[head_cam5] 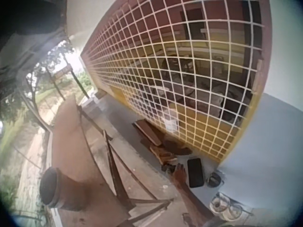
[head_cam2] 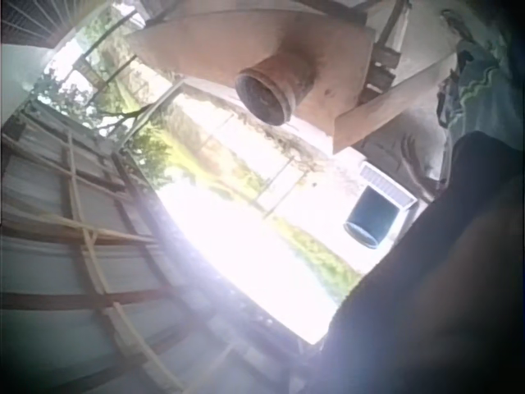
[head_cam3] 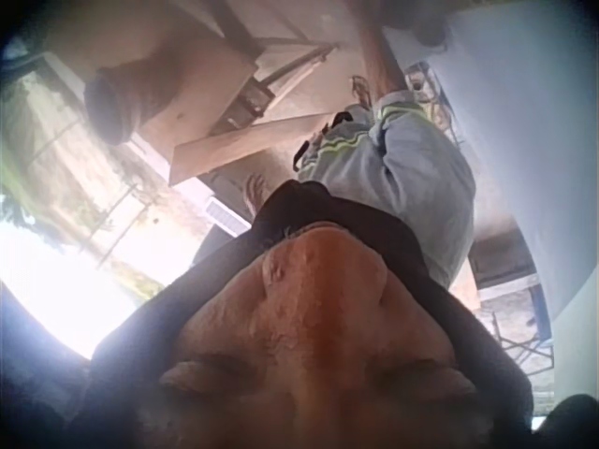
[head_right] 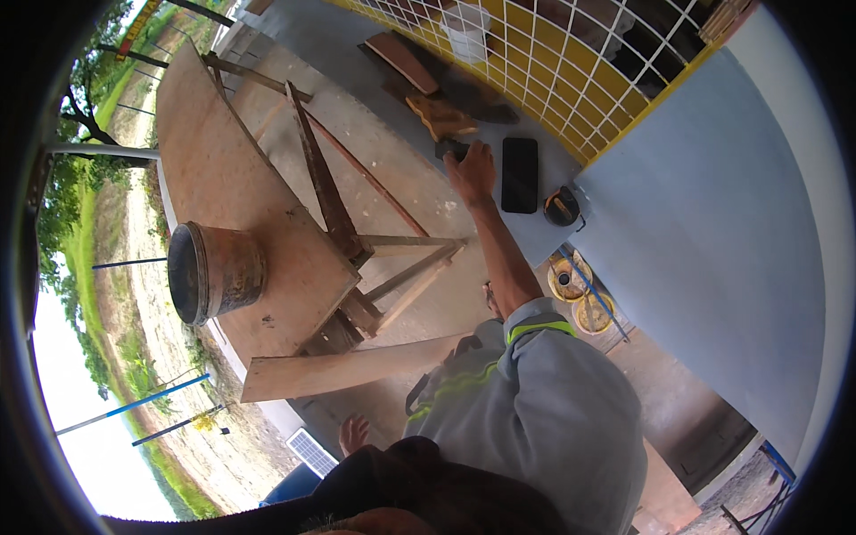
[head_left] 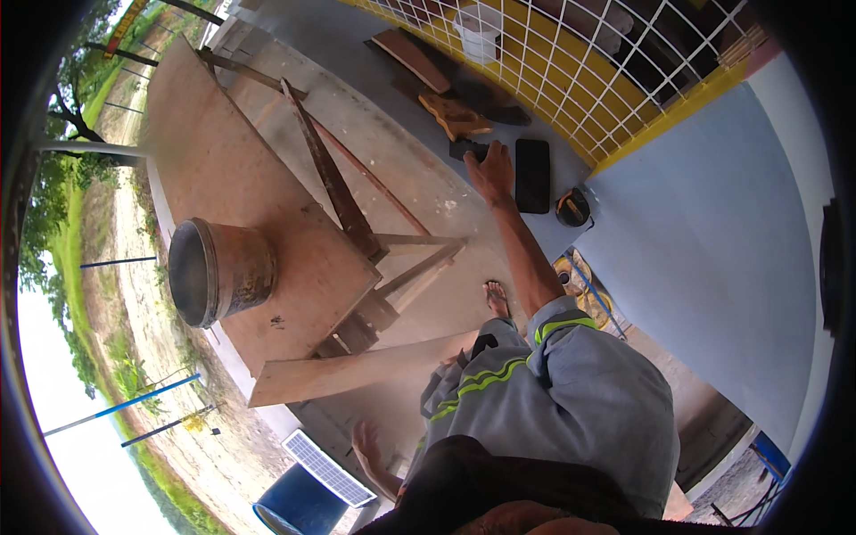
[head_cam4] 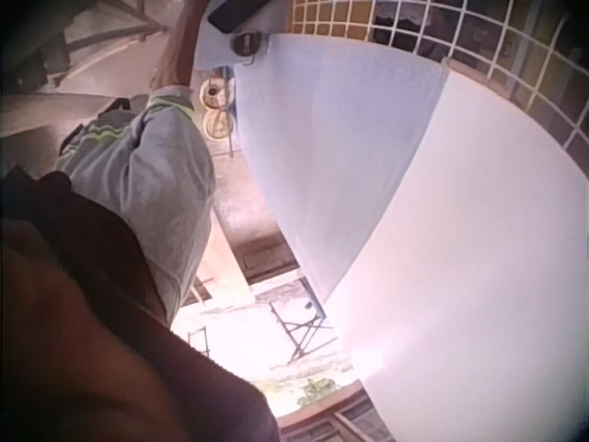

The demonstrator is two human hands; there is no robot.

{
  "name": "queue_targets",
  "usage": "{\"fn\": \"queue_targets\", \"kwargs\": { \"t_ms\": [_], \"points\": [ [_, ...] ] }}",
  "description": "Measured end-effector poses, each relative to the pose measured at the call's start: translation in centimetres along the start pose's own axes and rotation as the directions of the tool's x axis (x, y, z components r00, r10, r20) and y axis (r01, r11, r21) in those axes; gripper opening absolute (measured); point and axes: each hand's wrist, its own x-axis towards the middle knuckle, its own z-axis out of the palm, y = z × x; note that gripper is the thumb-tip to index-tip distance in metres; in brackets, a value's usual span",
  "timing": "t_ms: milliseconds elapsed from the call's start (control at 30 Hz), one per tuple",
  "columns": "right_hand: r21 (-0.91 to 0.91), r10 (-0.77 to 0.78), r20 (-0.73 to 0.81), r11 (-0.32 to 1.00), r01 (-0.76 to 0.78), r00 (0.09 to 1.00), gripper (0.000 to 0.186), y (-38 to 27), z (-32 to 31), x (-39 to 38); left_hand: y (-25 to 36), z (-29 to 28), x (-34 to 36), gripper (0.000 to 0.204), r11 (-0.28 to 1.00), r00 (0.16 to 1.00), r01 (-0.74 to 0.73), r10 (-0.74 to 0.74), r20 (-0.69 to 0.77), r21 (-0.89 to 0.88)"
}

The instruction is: The person marks a piece of wood with a pencil and then uses a saw to cut it.

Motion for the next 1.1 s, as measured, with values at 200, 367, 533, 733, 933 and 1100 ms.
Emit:
{"fn": "queue_targets", "kwargs": {
  "t_ms": [200, 367, 533, 733, 933, 1100],
  "points": [
    [0.231, -0.044, 0.123, 0.973, 0.015, 0.991, 0.041, 2.9, -0.6, -5.3, 1.1, 4.6, 4.1, 0.052, 0.995, 0.975, -0.068, 0.05, 0.214, 0.079],
    [0.618, -0.185, 0.357, 0.782, -0.083, 0.915, 0.044, -0.3, -4.9, -12.5, 15.9, 16.3, 2.1, 0.052, 0.969, 0.86, -0.224, 0.246, 0.447, -0.102],
    [0.771, -0.664, 0.482, 0.631, 0.083, 0.572, 0.056, -5.1, -11.0, -19.6, 25.3, 22.7, -0.1, 0.053, 0.697, 0.811, -0.239, 0.526, 0.256, -0.676],
    [0.563, -0.66, 0.277, 0.7, 0.439, 0.698, 0.057, -2.6, -10.8, -14.7, 26.0, 19.9, -1.5, 0.048, 0.704, 0.84, -0.341, 0.525, 0.133, -0.622],
    [-0.363, 0.08, -0.226, 0.918, -0.161, 0.971, 0.083, 9.4, -2.6, -1.5, 23.3, 17.5, -1.6, 0.061, 0.715, 0.804, -0.263, 0.534, 0.263, -0.648],
    [-0.382, 0.249, -0.165, 0.876, -0.295, 0.954, 0.099, 9.5, -1.3, -0.8, 20.1, 17.3, -2.5, 0.067, 0.674, 0.839, -0.133, 0.467, 0.28, -0.726]
  ]
}}
